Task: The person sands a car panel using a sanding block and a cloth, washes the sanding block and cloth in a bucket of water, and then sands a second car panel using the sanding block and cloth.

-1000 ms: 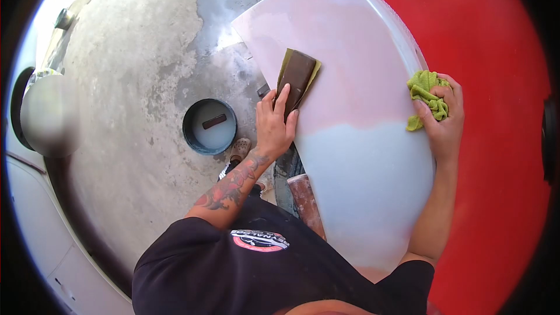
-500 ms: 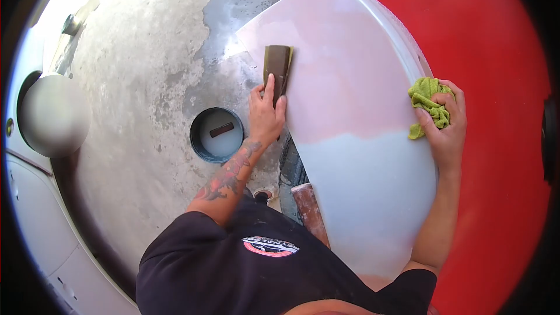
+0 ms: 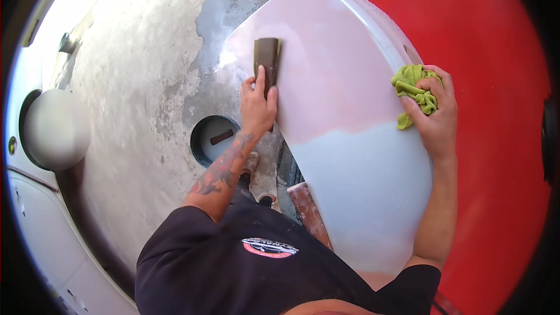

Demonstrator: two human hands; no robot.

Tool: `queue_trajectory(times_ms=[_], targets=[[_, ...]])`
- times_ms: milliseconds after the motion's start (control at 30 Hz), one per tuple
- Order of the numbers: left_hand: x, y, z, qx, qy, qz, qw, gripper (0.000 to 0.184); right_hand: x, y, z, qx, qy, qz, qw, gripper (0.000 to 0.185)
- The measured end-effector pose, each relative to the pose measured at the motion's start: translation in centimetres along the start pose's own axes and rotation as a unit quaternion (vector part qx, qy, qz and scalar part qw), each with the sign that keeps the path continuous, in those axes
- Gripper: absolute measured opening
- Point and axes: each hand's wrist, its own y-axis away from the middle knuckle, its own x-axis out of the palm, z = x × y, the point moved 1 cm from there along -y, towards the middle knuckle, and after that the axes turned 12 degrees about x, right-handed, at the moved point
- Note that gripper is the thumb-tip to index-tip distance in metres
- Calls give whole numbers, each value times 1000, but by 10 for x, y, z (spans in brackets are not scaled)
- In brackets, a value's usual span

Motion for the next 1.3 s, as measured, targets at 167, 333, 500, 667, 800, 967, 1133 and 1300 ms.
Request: queue_trajectory(times_ms=[167, 333, 500, 667, 800, 967, 1133, 1300], targets=[[7, -137, 59, -170, -42, 3, 984, 65, -1, 1, -1, 8, 3, -4, 1000, 22], [-2, 20, -84, 68, 23, -5, 997, 70, 0, -2, -4, -11, 8, -12, 1000, 27], [10, -109, -30, -14, 1, -17, 1000, 65, -1, 3, -3, -21, 33, -14, 999, 31], [8, -134, -33, -25, -18, 2, 1000, 66, 9, 1, 7, -154, 224, -76, 959, 26], [-5, 21, -124, 88, 42, 6, 995, 69, 50, -38, 28, -244, 339, -93, 904, 18], [1, -17, -116, 82, 32, -22, 996, 66, 95, -95, 52, -188, 345, -56, 918, 21], [-1, -116, -99, -83, 19, 8, 996, 65, 25, -33, 9, -136, 203, -55, 968, 22], [-5, -13, -178, 51, 35, 56, 997, 67, -33, 51, -37, -41, 67, -72, 994, 23]])
